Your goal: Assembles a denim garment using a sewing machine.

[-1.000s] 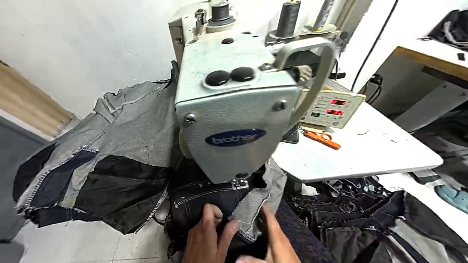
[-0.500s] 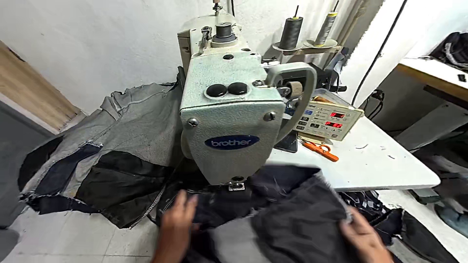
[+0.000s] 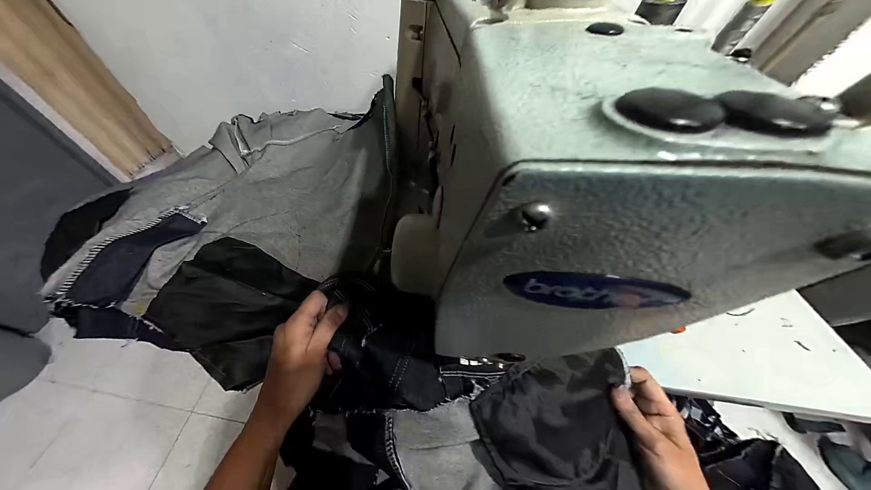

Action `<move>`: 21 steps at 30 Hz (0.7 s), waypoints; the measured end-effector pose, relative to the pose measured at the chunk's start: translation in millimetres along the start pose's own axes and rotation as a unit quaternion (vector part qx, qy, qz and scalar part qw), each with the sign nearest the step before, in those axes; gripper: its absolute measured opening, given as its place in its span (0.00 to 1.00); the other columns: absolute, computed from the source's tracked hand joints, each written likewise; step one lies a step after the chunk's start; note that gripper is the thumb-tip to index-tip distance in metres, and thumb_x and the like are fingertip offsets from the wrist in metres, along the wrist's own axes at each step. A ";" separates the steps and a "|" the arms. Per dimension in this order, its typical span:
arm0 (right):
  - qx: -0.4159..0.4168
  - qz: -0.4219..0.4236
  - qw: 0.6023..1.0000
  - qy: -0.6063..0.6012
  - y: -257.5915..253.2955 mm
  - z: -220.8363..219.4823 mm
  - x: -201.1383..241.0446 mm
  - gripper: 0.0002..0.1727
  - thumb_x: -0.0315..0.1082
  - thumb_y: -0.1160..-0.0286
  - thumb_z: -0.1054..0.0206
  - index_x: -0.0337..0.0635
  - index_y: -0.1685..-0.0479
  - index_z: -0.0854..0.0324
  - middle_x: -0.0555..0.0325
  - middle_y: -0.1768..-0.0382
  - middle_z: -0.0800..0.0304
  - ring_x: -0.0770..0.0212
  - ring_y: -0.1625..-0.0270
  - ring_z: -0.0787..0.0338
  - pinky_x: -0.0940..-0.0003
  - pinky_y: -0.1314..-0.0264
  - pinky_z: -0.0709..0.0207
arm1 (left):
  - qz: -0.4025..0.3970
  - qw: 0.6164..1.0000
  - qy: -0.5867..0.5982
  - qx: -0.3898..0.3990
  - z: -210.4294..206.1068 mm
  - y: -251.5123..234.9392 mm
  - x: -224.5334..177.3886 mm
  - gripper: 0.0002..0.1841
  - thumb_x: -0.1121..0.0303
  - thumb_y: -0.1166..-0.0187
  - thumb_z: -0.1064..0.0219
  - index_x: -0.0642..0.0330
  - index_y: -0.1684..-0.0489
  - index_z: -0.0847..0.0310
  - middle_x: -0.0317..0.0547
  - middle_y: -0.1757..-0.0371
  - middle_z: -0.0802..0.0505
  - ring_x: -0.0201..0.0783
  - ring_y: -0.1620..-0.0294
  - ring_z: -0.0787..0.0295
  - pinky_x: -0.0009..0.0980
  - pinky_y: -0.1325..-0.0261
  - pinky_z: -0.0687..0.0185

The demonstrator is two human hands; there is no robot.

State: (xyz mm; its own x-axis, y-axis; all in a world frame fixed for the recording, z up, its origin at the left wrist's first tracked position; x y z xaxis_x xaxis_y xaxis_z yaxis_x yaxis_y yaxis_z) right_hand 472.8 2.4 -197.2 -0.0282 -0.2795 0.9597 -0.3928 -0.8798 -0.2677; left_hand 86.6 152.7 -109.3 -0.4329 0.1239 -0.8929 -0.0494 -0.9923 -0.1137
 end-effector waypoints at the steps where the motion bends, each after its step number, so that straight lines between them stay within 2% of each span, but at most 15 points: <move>1: 0.004 -0.003 1.000 -0.002 1.6 -1.2 1.2 0.04 0.40 0.17 0.35 0.65 0.52 0.19 0.83 0.59 0.08 0.85 0.57 0.11 0.86 0.51 0.17 | -0.003 1.000 0.004 0.002 -3.6 -4.3 1.4 0.12 0.59 0.14 0.44 0.54 0.62 0.20 0.32 0.81 0.15 0.27 0.89 0.20 0.25 0.85 0.21; 6: 0.008 -0.022 1.000 -0.007 12.8 -1.4 4.6 0.05 0.41 0.17 0.35 0.66 0.49 0.18 0.84 0.57 0.08 0.85 0.55 0.11 0.87 0.49 0.17 | 0.020 1.000 0.023 0.006 -7.8 -6.2 2.1 0.10 0.62 0.14 0.44 0.53 0.64 0.22 0.31 0.83 0.16 0.24 0.89 0.20 0.22 0.84 0.21; 9: -0.016 -0.021 1.000 -0.015 8.7 -6.1 5.7 0.04 0.38 0.16 0.36 0.61 0.51 0.18 0.81 0.59 0.07 0.83 0.57 0.10 0.86 0.52 0.16 | 0.014 1.000 0.017 0.005 -8.1 -11.0 1.6 0.10 0.61 0.15 0.44 0.51 0.65 0.22 0.30 0.84 0.16 0.25 0.90 0.20 0.22 0.85 0.21; 11: -0.021 -0.028 0.999 -0.005 13.5 -7.7 4.5 0.06 0.35 0.16 0.37 0.61 0.51 0.19 0.82 0.59 0.07 0.84 0.58 0.10 0.86 0.52 0.16 | 0.018 1.000 -0.006 0.022 -9.6 -13.5 2.3 0.10 0.62 0.12 0.43 0.56 0.62 0.22 0.34 0.82 0.15 0.27 0.89 0.20 0.24 0.83 0.20; 13: -0.016 -0.050 0.998 0.028 33.3 -0.5 -5.9 0.09 0.33 0.16 0.38 0.65 0.50 0.21 0.88 0.59 0.09 0.87 0.58 0.12 0.87 0.52 0.18 | 0.040 0.997 -0.031 0.057 -11.0 -6.7 0.9 0.11 0.63 0.14 0.42 0.62 0.56 0.19 0.40 0.77 0.13 0.32 0.85 0.17 0.30 0.79 0.18; 15: -0.027 -0.067 0.997 0.041 51.2 10.0 -22.8 0.13 0.27 0.17 0.41 0.62 0.50 0.21 0.89 0.62 0.09 0.87 0.60 0.13 0.86 0.54 0.18 | 0.051 0.994 -0.042 0.085 -13.9 2.2 -4.5 0.12 0.62 0.16 0.40 0.62 0.53 0.16 0.41 0.72 0.11 0.32 0.81 0.14 0.31 0.77 0.15; 17: -0.037 -0.068 0.996 0.048 53.9 11.7 -23.0 0.12 0.27 0.17 0.42 0.60 0.50 0.22 0.88 0.61 0.09 0.87 0.59 0.12 0.85 0.52 0.17 | 0.047 0.995 -0.046 0.073 -18.2 4.5 -6.4 0.12 0.63 0.16 0.40 0.63 0.53 0.16 0.42 0.72 0.11 0.34 0.81 0.14 0.33 0.76 0.14; 19: -0.054 -0.046 0.996 0.049 41.0 3.8 -5.7 0.10 0.29 0.17 0.41 0.59 0.51 0.22 0.87 0.61 0.10 0.86 0.58 0.12 0.86 0.51 0.17 | 0.029 0.998 -0.045 0.040 -21.0 -2.9 -2.9 0.12 0.65 0.13 0.42 0.67 0.52 0.19 0.46 0.74 0.12 0.36 0.83 0.15 0.36 0.76 0.14; 21: -0.057 -0.015 0.998 0.037 26.7 -3.4 10.6 0.08 0.31 0.16 0.39 0.60 0.51 0.21 0.86 0.59 0.09 0.85 0.57 0.12 0.86 0.50 0.17 | 0.013 0.999 -0.037 0.016 -21.1 -15.7 1.9 0.10 0.68 0.11 0.42 0.68 0.53 0.21 0.47 0.75 0.14 0.35 0.85 0.17 0.34 0.77 0.15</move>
State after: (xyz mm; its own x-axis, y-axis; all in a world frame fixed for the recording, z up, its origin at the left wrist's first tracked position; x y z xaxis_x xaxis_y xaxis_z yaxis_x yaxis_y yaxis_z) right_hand 458.9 -22.7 -193.9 -0.0816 -0.2201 0.9720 -0.4962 -0.8369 -0.2312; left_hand 105.6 168.7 -118.5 -0.4994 0.0987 -0.8607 -0.0664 -0.9949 -0.0756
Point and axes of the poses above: each hand's wrist, its own y-axis away from the middle knuckle, its own z-axis out of the back of the hand, x = y × z, the point moved 4 cm from there along -y, towards the middle knuckle
